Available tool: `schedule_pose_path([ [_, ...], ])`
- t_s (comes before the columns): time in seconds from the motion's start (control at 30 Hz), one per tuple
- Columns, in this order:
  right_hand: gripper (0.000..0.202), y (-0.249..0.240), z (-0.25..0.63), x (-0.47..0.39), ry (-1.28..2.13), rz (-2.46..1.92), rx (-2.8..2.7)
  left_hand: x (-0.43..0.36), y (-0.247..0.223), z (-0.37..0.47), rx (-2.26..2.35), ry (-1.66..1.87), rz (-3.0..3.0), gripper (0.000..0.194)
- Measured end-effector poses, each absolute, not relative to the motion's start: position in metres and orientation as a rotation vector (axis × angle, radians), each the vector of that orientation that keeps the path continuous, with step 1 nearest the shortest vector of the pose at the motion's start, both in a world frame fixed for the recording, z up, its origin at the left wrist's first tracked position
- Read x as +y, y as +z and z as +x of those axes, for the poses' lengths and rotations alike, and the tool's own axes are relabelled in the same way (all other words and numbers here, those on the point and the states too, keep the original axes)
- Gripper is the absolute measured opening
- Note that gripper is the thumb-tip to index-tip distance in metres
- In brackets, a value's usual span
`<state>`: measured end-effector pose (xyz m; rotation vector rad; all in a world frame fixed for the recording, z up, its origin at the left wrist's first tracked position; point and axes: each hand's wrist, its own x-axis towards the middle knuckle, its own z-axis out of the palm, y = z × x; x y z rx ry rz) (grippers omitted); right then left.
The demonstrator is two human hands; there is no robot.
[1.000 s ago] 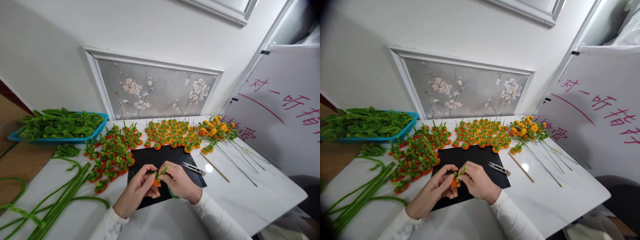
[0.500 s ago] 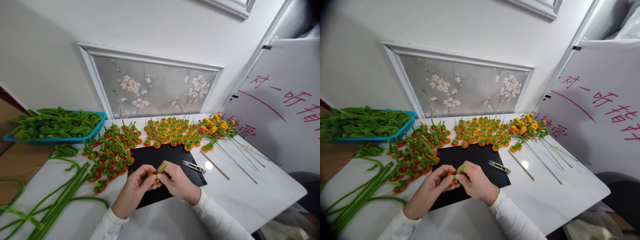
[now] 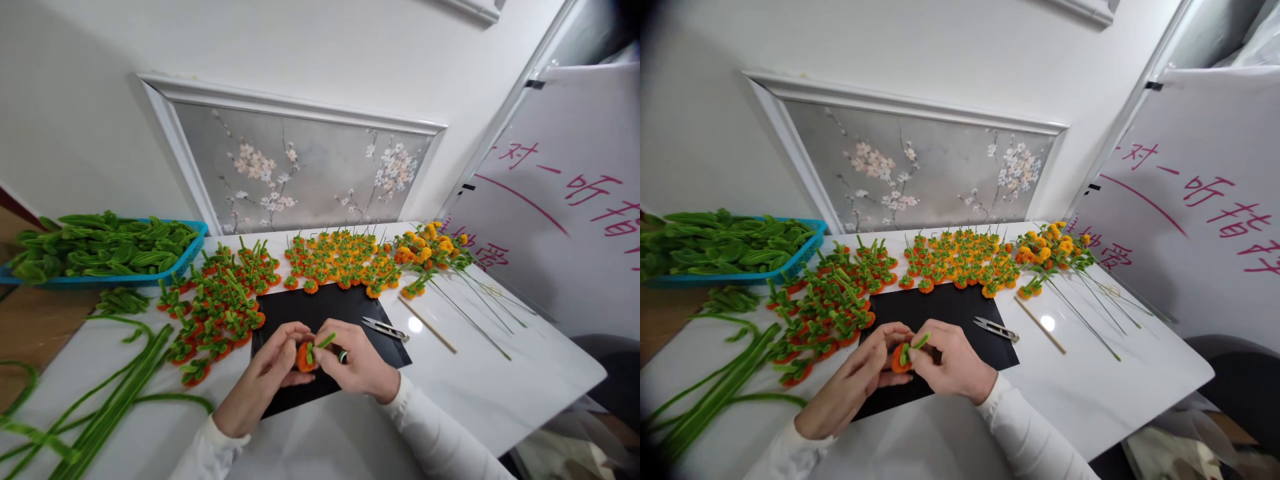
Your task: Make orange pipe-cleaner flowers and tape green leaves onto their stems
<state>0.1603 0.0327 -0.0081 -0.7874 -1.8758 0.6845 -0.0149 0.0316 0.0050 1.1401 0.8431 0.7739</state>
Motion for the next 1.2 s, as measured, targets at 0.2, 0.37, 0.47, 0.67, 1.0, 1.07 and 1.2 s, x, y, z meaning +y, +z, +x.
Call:
schedule_pose_path([
  [0.2,0.019,-0.007,0.161,0.035,0.688,-0.819,-1.892,0.031,0.007,-0.014,0.859,0.773,1.344,0.023],
  [0.37,0.02,-0.008,0.163,0.036,0.737,-0.79,-1.922,0.029,0.012,-0.016,0.826,0.709,1.216,0.021],
  [0.47,0.015,-0.008,0.163,0.037,0.745,-0.768,-1.878,0.03,0.011,-0.019,0.802,0.689,1.125,0.024],
  [0.67,0.012,-0.008,0.164,0.035,0.734,-0.709,-1.877,0.028,0.011,-0.015,0.795,0.614,1.019,0.021],
  [1.0,0.012,-0.016,0.16,0.034,0.664,-0.874,-1.967,0.029,0.008,-0.013,0.931,0.765,1.385,0.018],
  [1.07,0.013,-0.017,0.16,0.035,0.684,-0.9,-1.966,0.029,0.01,-0.013,0.906,0.72,1.329,0.014],
  [1.2,0.013,-0.017,0.162,0.038,0.708,-0.901,-1.966,0.029,0.017,-0.015,0.906,0.626,1.187,0.017],
])
